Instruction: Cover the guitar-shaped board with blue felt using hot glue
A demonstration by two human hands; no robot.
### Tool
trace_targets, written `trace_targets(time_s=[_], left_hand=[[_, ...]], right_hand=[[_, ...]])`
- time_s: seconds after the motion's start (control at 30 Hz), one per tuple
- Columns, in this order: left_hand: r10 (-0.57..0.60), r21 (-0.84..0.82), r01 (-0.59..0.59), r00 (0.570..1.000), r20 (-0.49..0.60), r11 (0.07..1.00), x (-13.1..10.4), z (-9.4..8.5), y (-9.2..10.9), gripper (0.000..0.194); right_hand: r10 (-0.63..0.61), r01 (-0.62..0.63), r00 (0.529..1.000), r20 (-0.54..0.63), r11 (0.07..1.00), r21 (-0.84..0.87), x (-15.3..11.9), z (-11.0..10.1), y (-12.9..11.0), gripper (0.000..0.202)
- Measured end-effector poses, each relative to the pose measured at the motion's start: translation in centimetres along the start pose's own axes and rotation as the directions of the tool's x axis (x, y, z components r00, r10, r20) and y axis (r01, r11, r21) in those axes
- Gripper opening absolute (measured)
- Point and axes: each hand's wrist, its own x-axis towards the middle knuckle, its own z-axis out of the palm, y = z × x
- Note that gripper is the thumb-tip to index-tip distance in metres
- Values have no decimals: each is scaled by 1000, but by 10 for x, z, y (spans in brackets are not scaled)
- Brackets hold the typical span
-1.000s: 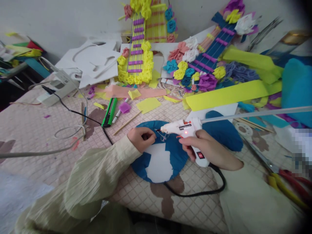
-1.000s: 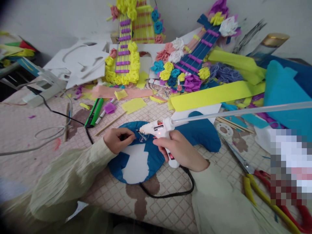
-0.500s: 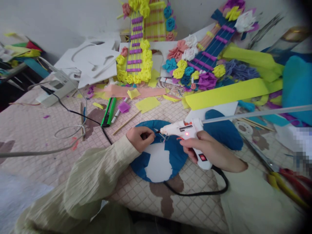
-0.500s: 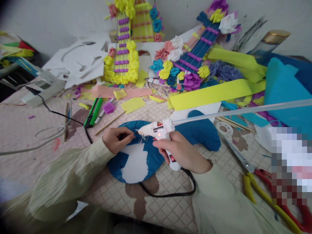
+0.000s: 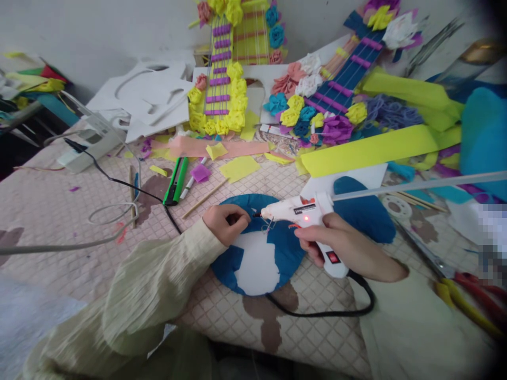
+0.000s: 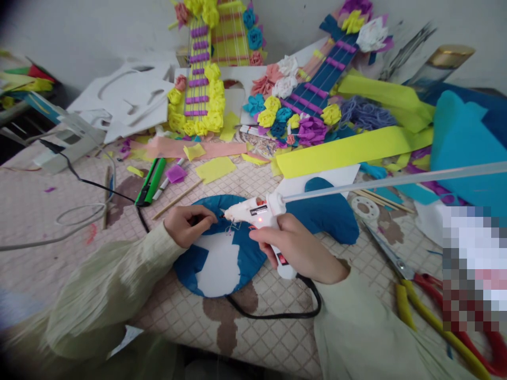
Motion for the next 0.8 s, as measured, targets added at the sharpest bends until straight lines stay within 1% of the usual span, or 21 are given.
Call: trace_targets(time_s=[0.17, 0.43, 0.57, 0.8], left_hand=[[-7, 5, 7, 1000, 7, 1000, 0, 1, 0, 19], [23, 7, -23, 1000, 2, 1000, 0, 1, -1, 18], [13, 14, -13, 1000, 7, 1000, 0, 2, -3, 18], [26, 9, -26, 1000, -5, 1000, 0, 4, -8, 19]], right_hand=[[17, -17, 1000, 8, 1000, 6, -1, 0, 1, 30], [17, -17, 1000, 7, 1000, -9, -4, -3, 3, 31], [18, -18, 1000, -15, 1000, -11, -3, -6, 5, 31], [40, -41, 999, -29, 999, -14, -6, -6, -1, 30]])
